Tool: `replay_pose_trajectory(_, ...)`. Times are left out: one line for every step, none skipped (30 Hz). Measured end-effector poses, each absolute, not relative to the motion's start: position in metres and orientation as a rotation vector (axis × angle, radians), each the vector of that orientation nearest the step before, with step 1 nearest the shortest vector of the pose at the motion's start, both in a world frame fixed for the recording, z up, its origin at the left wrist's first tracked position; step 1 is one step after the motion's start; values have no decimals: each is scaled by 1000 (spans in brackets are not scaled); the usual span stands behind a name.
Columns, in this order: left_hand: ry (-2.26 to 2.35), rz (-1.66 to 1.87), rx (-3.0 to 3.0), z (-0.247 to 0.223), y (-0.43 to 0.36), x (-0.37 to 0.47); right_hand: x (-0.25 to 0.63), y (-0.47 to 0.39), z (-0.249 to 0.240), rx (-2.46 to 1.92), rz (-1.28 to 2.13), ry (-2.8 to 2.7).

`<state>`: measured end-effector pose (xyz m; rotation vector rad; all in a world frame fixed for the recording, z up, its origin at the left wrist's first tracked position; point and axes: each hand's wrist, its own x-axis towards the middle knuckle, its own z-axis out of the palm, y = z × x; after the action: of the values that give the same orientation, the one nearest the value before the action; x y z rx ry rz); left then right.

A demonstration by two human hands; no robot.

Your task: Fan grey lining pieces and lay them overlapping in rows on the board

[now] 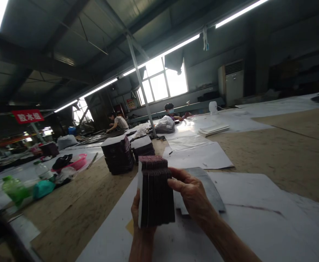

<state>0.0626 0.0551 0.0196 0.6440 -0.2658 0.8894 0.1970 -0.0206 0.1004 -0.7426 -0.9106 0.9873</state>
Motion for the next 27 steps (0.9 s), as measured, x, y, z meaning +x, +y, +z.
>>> replay_pose_trajectory(-265, 896, 641, 19, 54, 62, 196, -21, 101, -737, 990, -916)
replay_pose_trajectory(-263, 904, 638, 19, 54, 61, 196, -22, 101, -730, 993, -921)
replay_pose_trajectory(-261, 913, 635, 19, 53, 61, 195, -22, 101, -724, 996, -925)
replay_pose_trajectory(-256, 921, 630, 18, 53, 60, 195, -22, 101, -719, 999, -928)
replay_pose_trajectory(-248, 928, 625, 18, 53, 60, 194, -23, 101, -714, 1001, -931)
replay_pose_trajectory(-238, 933, 619, 18, 53, 60, 194, -23, 101, -711, 1002, -933)
replay_pose_trajectory(-228, 937, 613, 18, 53, 60, 194, -22, 101, -709, 1002, -934)
replay_pose_trajectory(-219, 942, 606, 18, 53, 60, 194, -22, 100, -708, 1000, -933)
replay_pose_trajectory(-210, 949, 598, 18, 53, 61, 194, -22, 100, -708, 997, -932)
replay_pose_trajectory(-202, 959, 588, 19, 52, 61, 194, -21, 100, -709, 993, -930)
replay_pose_trajectory(-194, 971, 579, 19, 52, 62, 194, -21, 100, -711, 987, -928)
replay_pose_trajectory(-185, 981, 570, 20, 51, 63, 193, -21, 100, -714, 982, -925)
replay_pose_trajectory(-175, 990, 562, 21, 51, 63, 193, -21, 99, -717, 978, -923)
replay_pose_trajectory(-162, 996, 556, 22, 51, 64, 193, -21, 99, -720, 975, -922)
replay_pose_trajectory(-149, 1001, 551, 23, 50, 64, 193, -20, 99, -724, 972, -922)
replay_pose_trajectory(-135, 1006, 546, 23, 50, 64, 193, -20, 99, -727, 971, -923)
replay_pose_trajectory(-121, 1011, 542, 24, 50, 65, 193, -21, 98, -730, 969, -926)
replay_pose_trajectory(-105, 1017, 538, 24, 49, 65, 193, -21, 98, -733, 966, -929)
replay_pose_trajectory(-91, 1024, 534, 24, 49, 65, 193, -21, 97, -736, 961, -931)
replay_pose_trajectory(-76, 1031, 529, 24, 49, 65, 192, -21, 97, -741, 953, -934)
replay_pose_trajectory(-61, 1037, 525, 23, 49, 65, 192, -21, 97, -748, 943, -936)
replay_pose_trajectory(-47, 1041, 520, 23, 49, 65, 191, -22, 97, -757, 931, -937)
replay_pose_trajectory(-33, 1045, 514, 22, 48, 65, 190, -22, 98, -768, 916, -939)
replay_pose_trajectory(-20, 1048, 507, 22, 48, 65, 190, -22, 98, -780, 900, -940)
replay_pose_trajectory(-8, 1051, 500, 22, 48, 66, 189, -23, 99, -793, 883, -942)
replay_pose_trajectory(3, 1055, 491, 22, 48, 66, 189, -23, 99, -807, 868, -944)
replay_pose_trajectory(13, 1060, 482, 23, 48, 66, 188, -23, 99, -818, 853, -948)
